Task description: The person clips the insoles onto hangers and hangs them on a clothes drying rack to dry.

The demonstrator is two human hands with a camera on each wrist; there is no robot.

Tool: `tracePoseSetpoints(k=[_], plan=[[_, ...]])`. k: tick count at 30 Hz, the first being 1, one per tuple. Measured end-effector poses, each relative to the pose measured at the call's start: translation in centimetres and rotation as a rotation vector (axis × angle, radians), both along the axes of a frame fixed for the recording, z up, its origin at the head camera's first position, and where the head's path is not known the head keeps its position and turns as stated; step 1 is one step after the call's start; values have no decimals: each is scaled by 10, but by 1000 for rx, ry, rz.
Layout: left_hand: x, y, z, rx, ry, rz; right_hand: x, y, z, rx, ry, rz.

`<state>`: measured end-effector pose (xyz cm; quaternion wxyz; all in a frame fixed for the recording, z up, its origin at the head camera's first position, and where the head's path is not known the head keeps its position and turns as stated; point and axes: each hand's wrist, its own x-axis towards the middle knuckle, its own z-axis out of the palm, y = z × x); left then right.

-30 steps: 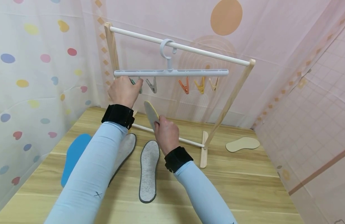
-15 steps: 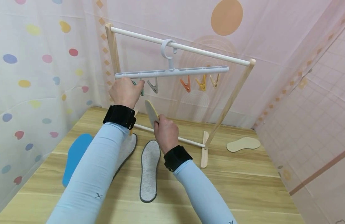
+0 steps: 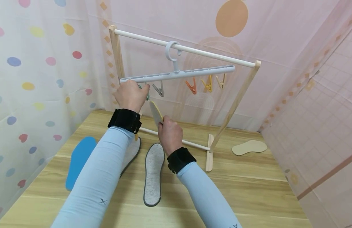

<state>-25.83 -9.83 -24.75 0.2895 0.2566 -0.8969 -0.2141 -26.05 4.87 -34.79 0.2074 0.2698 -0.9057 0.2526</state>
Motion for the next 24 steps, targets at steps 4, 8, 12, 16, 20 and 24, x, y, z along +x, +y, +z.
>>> tracePoseSetpoints(k=[4,8,12,16,20,24], plan=[[0,1,0,3,9,0,0,-2,0,8,-6,-9],[0,1,0,1,13,-7,0,-3,-1,20,20,-23],[0,2,0,-7,10,-7,-1,-4,-2,31,60,-30],[0,2,1,-16,15,-9,-1,-5,-2,51,70,-29],[0,2,1,-25,17,-12,-1,-6,-1,61,65,-26],[0,2,2,-22,11,-11,-3,-9,0,63,79,-25]])
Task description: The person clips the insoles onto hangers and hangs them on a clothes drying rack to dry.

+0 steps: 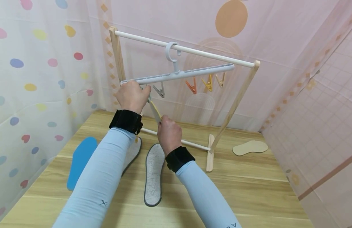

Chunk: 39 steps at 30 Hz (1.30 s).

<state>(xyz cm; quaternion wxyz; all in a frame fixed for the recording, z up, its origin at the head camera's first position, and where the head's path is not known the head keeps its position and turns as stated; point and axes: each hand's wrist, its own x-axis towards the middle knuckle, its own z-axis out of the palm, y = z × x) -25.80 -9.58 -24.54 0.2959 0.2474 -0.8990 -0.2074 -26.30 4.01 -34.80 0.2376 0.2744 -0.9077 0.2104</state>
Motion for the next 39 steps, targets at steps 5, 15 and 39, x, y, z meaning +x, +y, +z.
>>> tracePoseSetpoints(k=[5,15,39], plan=[[1,0,0,2,4,-2,-1,-3,0,-3,20,1],[3,0,-2,-2,46,-2,-1,-8,4,-9,-2,14],[2,1,-5,-11,66,8,-5,-10,4,-8,34,50]])
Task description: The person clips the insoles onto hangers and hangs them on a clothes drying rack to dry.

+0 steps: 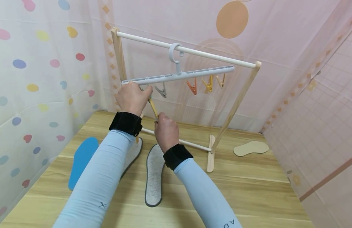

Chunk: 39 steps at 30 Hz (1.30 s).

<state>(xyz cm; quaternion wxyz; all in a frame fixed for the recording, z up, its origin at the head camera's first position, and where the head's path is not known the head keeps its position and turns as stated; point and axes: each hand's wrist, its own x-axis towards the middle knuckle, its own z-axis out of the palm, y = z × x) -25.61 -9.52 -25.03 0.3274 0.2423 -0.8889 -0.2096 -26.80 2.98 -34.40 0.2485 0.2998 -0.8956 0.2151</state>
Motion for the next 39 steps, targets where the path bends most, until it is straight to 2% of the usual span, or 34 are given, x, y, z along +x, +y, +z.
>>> tracePoseSetpoints(k=[15,20,30,39], plan=[[-2,-3,-7,-44,22,12,0,9,-8,32,19,12],[-1,-5,-7,-46,31,12,0,16,-7,46,1,18],[6,-7,-10,-6,22,-1,-4,26,-9,62,-20,7],[17,-4,-12,-18,-9,-51,-6,35,-12,79,-52,-8]])
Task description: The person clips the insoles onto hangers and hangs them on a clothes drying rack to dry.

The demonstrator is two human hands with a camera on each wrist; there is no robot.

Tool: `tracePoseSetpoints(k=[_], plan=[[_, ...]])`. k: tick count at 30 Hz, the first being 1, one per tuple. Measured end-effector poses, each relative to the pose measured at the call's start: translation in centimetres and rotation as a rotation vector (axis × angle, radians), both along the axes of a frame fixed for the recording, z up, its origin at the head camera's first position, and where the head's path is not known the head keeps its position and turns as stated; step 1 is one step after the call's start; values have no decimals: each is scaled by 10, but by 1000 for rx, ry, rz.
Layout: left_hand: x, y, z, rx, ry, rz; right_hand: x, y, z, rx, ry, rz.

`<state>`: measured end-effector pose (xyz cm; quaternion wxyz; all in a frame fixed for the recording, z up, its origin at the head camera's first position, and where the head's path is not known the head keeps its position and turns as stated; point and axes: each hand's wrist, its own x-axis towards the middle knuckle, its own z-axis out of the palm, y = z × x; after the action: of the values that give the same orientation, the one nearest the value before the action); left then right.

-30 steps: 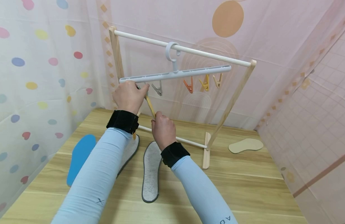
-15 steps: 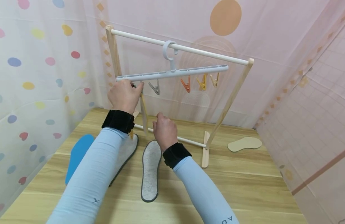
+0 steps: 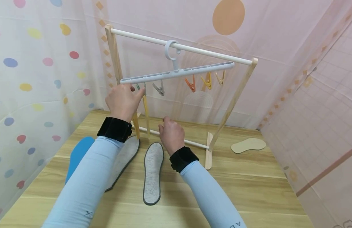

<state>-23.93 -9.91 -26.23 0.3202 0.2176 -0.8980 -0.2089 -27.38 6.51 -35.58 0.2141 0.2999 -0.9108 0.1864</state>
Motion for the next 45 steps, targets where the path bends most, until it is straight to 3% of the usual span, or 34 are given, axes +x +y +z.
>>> tracePoseSetpoints(k=[13,18,31,45], plan=[[18,6,-11,-111,-90,-121,-2,18,-5,41,-30,-29],[23,6,-15,-158,-168,-169,-3,25,-6,42,-61,-27],[37,9,-32,-143,-309,-252,-6,50,-6,70,-174,-19],[43,17,-53,-130,-493,-315,-14,82,-17,79,-288,-30]])
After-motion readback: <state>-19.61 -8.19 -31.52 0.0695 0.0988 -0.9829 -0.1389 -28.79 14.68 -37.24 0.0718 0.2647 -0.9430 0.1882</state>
